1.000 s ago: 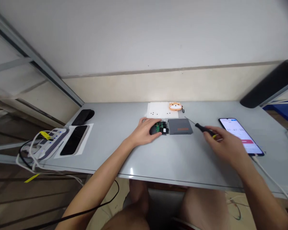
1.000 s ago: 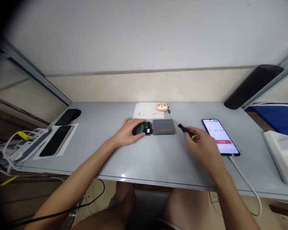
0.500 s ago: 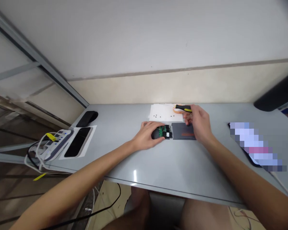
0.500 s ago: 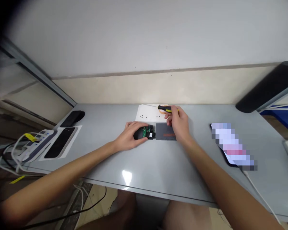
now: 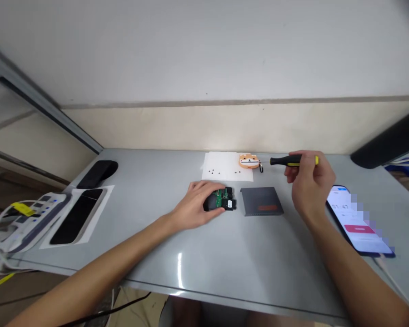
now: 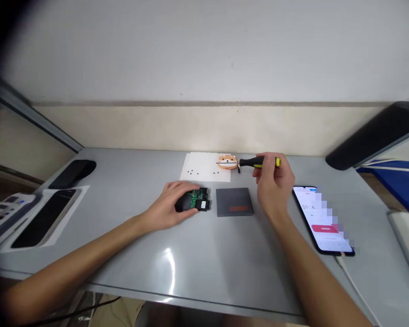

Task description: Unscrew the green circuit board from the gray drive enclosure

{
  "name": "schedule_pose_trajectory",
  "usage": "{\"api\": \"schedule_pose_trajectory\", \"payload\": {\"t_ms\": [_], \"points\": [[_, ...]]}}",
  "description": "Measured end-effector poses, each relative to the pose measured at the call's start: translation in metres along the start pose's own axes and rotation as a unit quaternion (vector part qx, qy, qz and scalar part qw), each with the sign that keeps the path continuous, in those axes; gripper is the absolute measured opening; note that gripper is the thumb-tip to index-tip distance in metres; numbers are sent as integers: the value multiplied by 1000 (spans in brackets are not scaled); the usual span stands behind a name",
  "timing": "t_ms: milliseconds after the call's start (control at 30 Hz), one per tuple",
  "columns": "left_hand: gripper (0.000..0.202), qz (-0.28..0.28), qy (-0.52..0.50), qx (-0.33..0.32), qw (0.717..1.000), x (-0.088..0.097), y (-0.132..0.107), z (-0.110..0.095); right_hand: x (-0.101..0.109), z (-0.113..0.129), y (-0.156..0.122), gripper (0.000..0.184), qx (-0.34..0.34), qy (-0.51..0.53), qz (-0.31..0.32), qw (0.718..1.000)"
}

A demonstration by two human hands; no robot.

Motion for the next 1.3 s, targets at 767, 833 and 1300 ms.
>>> {"api": "schedule_pose_trajectory", "payload": {"t_ms": [767, 833, 1300], "points": [[44, 22, -13, 2, 1000, 1, 1, 0, -9, -11, -6, 33, -14, -150, 140, 979], [45, 23, -15, 1, 1000, 2, 1, 0, -9, -9, -6, 32, -1, -154, 139, 978], [50, 23, 5, -11, 1000, 0, 3, 3, -7, -11, -9, 27, 14, -151, 118, 981]]}}
Point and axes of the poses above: each hand's wrist, its own y-axis towards the middle knuckle, its own x-axis out of the back of the hand, z = x × y, the point moved 5 cm from there along y, towards the middle knuckle, and after that the axes turned 10 degrees about x, right-handed, at the moved point
